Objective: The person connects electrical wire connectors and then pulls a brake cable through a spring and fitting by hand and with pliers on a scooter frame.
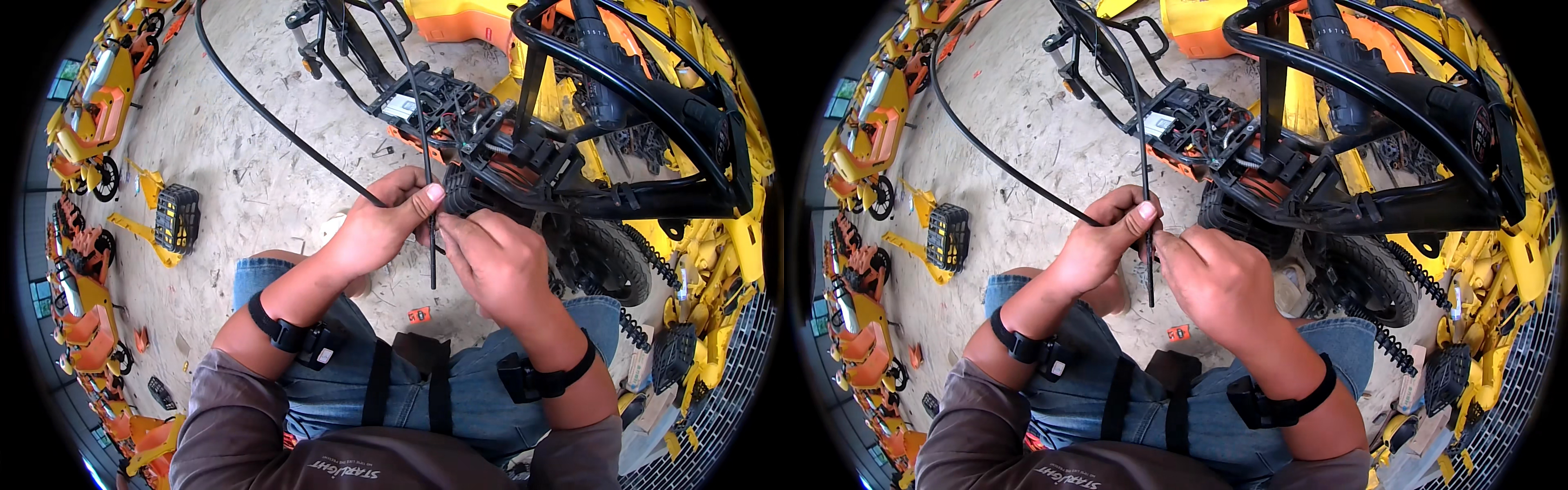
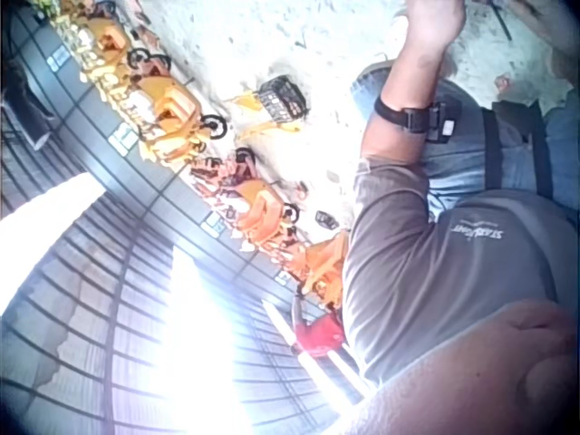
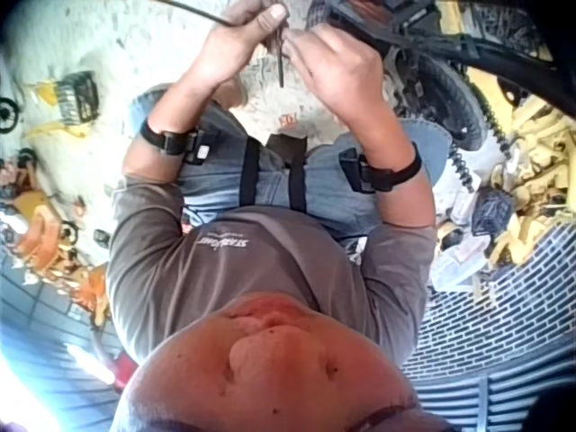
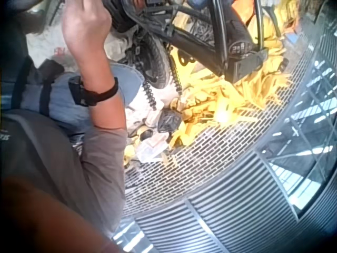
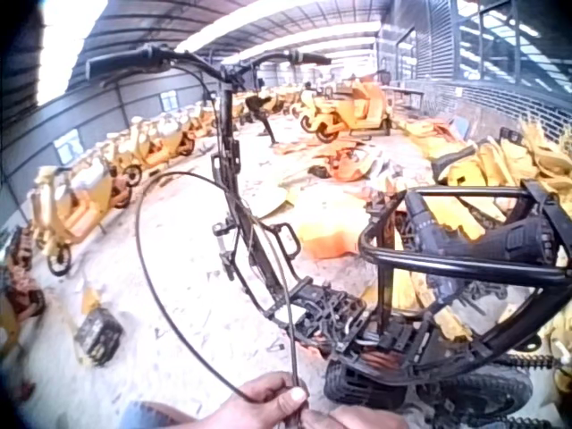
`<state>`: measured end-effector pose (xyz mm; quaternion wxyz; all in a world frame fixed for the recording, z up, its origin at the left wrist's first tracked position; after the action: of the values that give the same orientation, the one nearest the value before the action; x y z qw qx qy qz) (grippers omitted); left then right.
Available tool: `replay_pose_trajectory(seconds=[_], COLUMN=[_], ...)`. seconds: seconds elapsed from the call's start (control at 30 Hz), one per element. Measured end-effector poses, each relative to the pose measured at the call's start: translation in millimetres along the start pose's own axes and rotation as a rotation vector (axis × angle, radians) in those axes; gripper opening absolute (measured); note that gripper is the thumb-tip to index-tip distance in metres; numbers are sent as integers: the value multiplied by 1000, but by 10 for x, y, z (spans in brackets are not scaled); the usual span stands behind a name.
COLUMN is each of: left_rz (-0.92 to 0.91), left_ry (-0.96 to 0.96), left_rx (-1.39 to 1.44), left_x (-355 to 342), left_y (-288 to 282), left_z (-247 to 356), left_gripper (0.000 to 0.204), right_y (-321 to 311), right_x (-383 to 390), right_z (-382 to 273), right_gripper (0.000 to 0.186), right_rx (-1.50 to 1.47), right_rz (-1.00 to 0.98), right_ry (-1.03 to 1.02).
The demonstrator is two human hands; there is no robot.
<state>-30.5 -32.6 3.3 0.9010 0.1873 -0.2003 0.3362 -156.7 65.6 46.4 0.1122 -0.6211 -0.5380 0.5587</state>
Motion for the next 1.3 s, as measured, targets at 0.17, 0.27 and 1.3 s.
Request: replay_pose_trajectory(seconds=[0.17,0.27,1.3], left_rz=[67,82,-30], left_ry=[-48,-60,-160], left_rx=[-54,-69,15], left_x=[-4,-11,-36], left_y=[18,11,-11], left_z=[-34,-79,-52], left_gripper=[28,28,32], right_y=[33,34,-7], right_x=[12,-4,54], right_z=[-21,-62,190], right_gripper=[21,17,12], right_rx=[61,131,-423], right_rz=[-73,-111,-96], right_ry=[-56,-76,396])
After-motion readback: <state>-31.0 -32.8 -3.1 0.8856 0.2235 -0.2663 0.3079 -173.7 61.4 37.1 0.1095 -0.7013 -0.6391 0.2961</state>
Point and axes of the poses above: each hand's wrist, its own x-axis away from the middle knuckle, its own y-axis out of the palm, z = x × y, the point moved 4 cm from there along -x, towards the middle knuckle, and after that the axes turned 12 degrees about -y, right-handed, at the moved point
